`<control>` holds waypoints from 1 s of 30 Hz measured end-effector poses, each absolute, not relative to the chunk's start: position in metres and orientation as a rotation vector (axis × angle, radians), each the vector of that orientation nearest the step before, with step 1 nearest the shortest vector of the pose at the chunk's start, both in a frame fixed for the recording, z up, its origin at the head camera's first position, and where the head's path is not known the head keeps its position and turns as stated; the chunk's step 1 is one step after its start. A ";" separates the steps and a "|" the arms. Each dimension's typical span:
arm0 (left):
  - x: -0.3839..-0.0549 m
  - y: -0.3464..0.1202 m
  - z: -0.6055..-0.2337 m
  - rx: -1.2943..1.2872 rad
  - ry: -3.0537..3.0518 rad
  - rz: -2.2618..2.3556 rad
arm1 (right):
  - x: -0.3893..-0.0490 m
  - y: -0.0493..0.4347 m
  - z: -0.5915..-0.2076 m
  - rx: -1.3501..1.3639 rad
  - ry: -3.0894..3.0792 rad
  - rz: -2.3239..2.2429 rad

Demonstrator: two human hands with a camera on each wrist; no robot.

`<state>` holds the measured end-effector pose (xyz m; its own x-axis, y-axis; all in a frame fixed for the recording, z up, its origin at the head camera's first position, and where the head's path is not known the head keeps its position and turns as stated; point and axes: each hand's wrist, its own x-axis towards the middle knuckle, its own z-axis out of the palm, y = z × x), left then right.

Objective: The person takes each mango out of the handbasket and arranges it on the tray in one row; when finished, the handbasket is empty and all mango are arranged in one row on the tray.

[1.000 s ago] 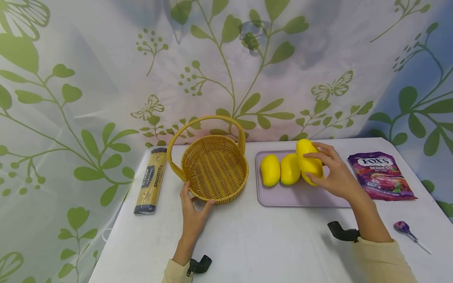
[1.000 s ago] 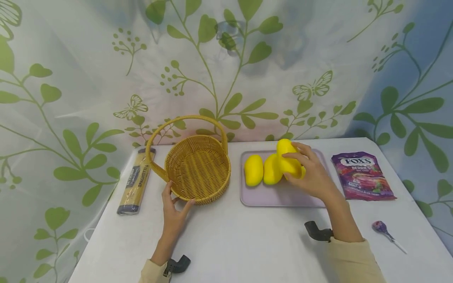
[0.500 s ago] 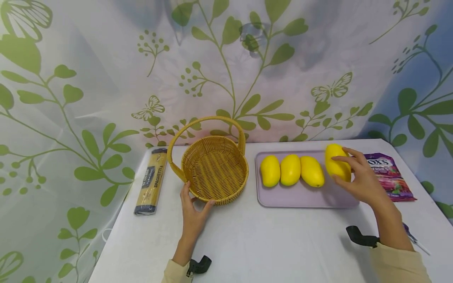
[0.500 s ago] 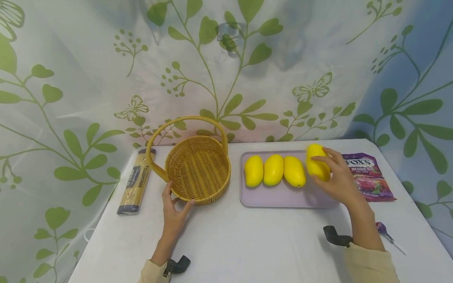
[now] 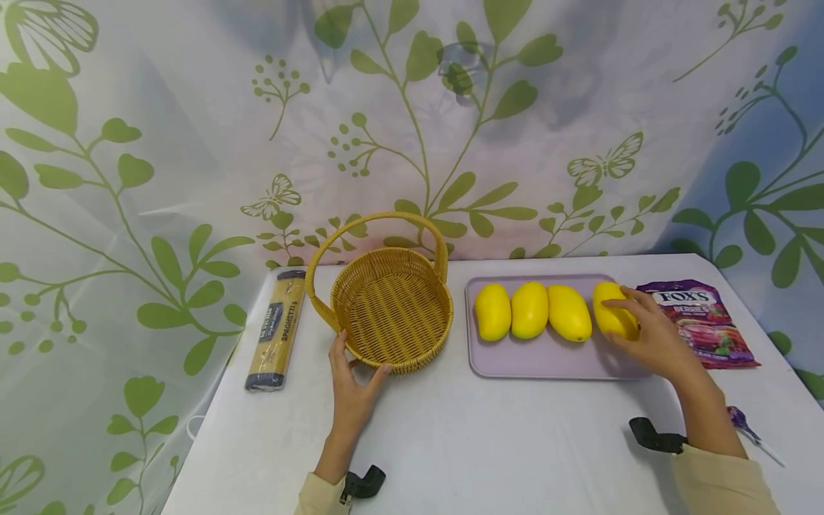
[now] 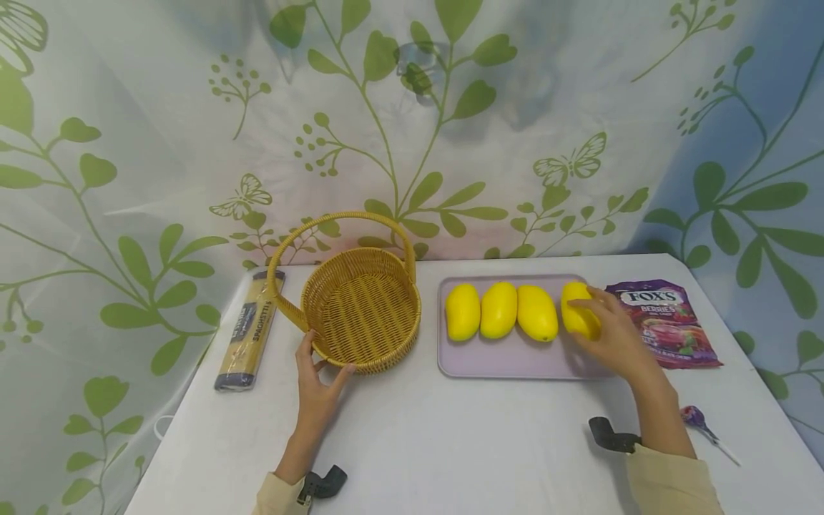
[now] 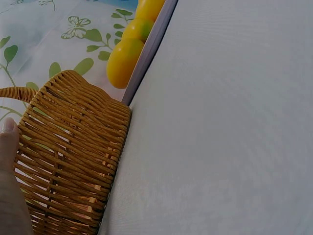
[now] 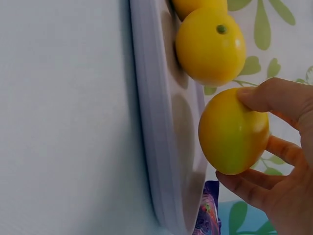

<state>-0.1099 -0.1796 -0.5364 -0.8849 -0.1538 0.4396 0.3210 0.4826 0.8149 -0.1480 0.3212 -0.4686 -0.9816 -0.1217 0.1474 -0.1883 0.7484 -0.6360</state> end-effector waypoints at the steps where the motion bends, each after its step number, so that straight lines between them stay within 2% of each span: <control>1: -0.110 -0.180 -0.537 -0.139 -2.274 -1.396 | -0.148 0.321 -0.470 0.258 -2.849 1.055; 7: -0.111 -0.179 -0.537 -0.164 -2.253 -1.393 | -0.147 0.321 -0.475 0.284 -2.876 1.084; 13: -0.103 -0.172 -0.517 -0.138 -2.270 -1.402 | -0.146 0.320 -0.476 0.324 -2.858 1.103; 18: -0.110 -0.179 -0.536 -0.142 -2.268 -1.397 | -0.147 0.320 -0.481 0.337 -2.862 1.084; 30: -0.111 -0.180 -0.537 -0.154 -2.272 -1.393 | -0.147 0.319 -0.475 0.276 -2.961 1.100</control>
